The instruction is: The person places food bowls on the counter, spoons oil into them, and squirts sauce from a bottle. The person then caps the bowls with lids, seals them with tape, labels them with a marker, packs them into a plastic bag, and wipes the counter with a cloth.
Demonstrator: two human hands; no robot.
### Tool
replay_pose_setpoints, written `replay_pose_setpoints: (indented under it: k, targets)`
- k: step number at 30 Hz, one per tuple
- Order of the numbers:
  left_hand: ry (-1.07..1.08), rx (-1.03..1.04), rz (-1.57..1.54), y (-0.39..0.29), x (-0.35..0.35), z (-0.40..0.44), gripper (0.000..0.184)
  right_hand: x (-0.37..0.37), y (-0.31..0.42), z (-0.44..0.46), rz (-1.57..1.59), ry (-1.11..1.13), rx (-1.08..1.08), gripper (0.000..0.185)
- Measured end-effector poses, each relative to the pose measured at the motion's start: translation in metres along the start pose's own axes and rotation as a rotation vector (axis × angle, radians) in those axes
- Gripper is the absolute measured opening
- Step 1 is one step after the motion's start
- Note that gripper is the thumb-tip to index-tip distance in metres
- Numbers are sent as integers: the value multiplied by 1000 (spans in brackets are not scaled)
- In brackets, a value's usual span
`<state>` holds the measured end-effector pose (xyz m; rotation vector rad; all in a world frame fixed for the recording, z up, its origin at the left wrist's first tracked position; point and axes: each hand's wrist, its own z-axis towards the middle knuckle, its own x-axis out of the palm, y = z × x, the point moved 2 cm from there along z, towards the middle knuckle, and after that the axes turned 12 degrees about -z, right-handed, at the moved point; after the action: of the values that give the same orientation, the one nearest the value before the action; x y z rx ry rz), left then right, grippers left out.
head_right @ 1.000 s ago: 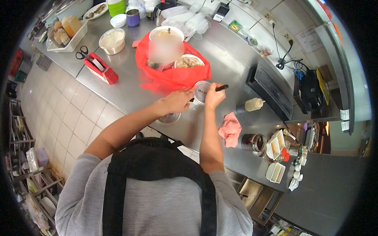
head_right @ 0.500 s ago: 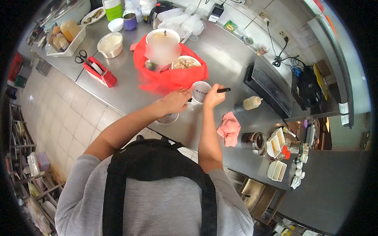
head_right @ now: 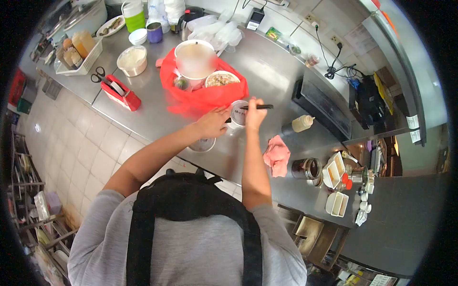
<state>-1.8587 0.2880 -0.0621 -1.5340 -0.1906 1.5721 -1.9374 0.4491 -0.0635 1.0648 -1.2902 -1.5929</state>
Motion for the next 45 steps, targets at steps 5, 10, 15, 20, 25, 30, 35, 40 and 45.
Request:
replay_pose_setpoints:
  k: [5, 10, 15, 20, 25, 30, 35, 40, 45]
  targets:
    - [-216, 85, -265, -25, -33, 1, 49, -9, 73, -34, 178, 60, -41, 35]
    - [-166, 86, -338, -41, -43, 2, 43, -4, 84, -48, 96, 64, -165, 37]
    - [-71, -120, -438, -47, -31, -13, 36, 17, 104, -88, 216, 196, -303, 38]
    - [-280, 48, -772, -56, -31, -70, 20, 18, 83, -152, 183, 586, -90, 31]
    - [81, -292, -538, -54, -62, -98, 53, -8, 43, -157, 251, 246, 65, 26]
    - [-59, -125, -170, -39, -66, -114, 92, -70, -8, -108, -820, -167, 2, 50]
    - [45, -180, -12, -30, -44, -114, 107, -56, 25, -96, -1266, 67, 8, 106]
    - [-131, -153, -47, -20, -25, -118, 104, -10, 35, -67, -1225, 214, -143, 112]
    - [-405, -141, -139, -43, -53, -97, 98, -18, -5, -61, -1144, 296, -182, 98]
